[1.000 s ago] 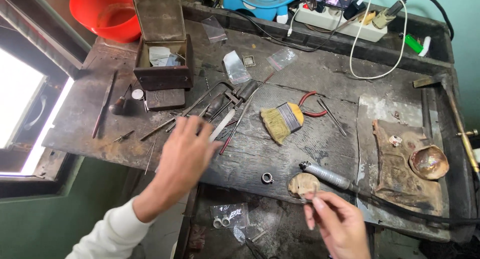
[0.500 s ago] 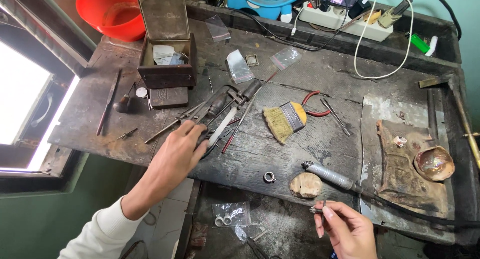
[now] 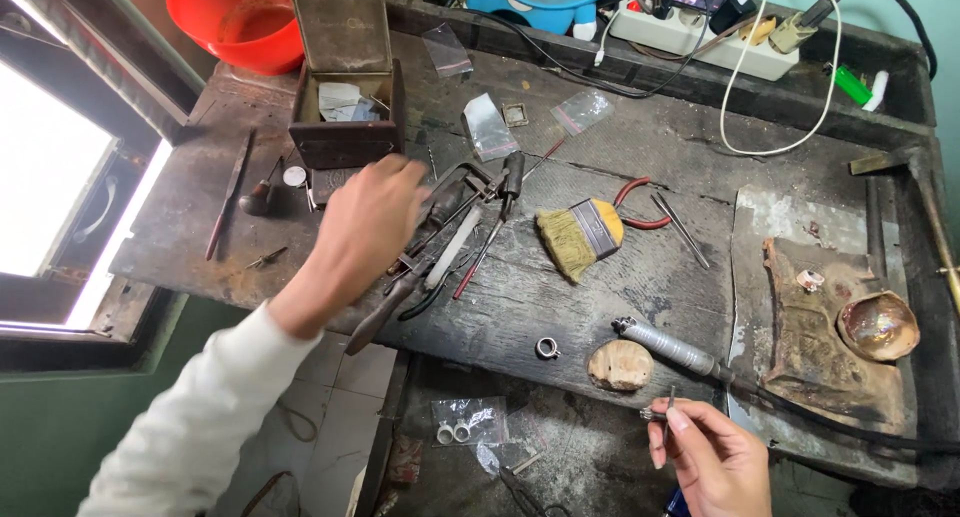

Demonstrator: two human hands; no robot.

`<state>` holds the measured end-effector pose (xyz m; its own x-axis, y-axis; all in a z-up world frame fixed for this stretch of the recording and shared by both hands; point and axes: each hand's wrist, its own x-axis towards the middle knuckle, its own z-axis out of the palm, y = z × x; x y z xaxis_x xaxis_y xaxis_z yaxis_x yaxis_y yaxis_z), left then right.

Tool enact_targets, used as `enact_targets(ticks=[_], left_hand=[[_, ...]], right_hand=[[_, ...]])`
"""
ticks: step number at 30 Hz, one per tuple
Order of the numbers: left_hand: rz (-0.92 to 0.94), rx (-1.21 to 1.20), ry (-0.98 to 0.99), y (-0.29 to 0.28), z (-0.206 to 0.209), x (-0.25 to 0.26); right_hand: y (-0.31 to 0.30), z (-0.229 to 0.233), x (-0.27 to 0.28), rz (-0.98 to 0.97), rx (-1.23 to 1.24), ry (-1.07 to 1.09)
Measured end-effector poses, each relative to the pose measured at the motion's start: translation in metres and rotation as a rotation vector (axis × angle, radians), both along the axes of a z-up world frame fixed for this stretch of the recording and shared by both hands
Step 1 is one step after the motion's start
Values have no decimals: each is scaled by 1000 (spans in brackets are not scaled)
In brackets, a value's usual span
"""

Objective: Using a rotary tool to polish and refine a small metal jewelry component on a workbench

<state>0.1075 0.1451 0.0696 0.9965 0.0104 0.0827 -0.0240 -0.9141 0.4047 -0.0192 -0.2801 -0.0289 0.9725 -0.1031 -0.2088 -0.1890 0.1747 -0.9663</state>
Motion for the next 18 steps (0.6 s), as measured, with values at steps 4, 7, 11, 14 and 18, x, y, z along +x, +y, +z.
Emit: enact_targets(ticks=[4, 7, 11, 14, 18], left_hand=[[-2, 285, -48, -2, -43, 64], [51, 311, 2, -5, -63, 99], [175, 177, 61, -11, -72, 114], [238, 108, 128, -16, -72, 120], [208, 251, 71, -13, -84, 118]], right_hand=[[-2, -6, -5, 24, 12, -40], [-8, -10, -8, 5, -5, -60], [-16, -12, -14, -12, -14, -42], [-20, -15, -16, -21, 2, -61], [-14, -6, -18, -75, -28, -10]])
